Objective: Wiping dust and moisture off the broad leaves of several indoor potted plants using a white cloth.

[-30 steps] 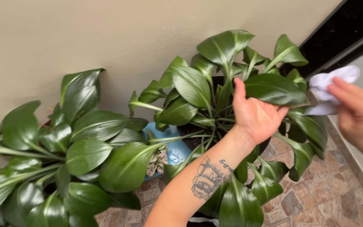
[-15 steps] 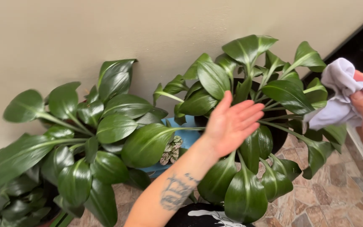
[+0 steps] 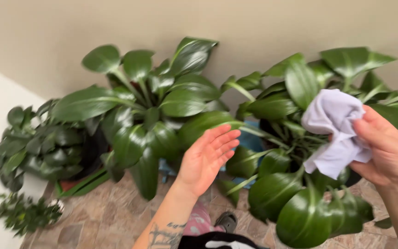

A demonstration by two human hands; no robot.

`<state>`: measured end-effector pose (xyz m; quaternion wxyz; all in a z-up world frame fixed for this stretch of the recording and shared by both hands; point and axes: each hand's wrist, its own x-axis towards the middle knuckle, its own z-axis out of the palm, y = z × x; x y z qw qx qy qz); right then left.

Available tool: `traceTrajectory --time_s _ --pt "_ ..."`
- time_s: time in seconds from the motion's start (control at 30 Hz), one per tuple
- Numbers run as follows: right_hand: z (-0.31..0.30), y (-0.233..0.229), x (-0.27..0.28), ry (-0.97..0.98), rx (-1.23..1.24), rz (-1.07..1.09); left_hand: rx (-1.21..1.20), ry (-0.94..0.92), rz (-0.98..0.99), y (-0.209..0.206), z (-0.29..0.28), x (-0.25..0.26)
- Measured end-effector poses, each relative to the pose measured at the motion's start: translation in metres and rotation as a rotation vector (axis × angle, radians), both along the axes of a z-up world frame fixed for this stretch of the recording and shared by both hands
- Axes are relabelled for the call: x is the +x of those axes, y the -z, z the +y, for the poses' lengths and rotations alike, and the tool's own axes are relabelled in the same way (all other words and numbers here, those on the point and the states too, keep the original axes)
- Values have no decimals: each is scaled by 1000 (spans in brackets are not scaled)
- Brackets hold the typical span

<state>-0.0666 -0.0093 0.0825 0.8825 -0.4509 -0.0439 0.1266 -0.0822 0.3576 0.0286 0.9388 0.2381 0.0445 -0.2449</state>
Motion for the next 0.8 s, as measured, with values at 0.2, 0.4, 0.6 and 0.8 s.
traceTrajectory --time_s 0.2,0.4,0.6,0.8 --pt "100 -15 -8 -30 -284 173 374 -42 -329 2 5 -10" --pt "154 27 -27 -330 -201 248 504 -37 -530 -2 80 -34" --pt "277 54 -78 -139 -279 311 866 -79 -592 0 200 -83" --pt "396 118 -127 -70 82 468 1045 -222 -718 3 271 -97"
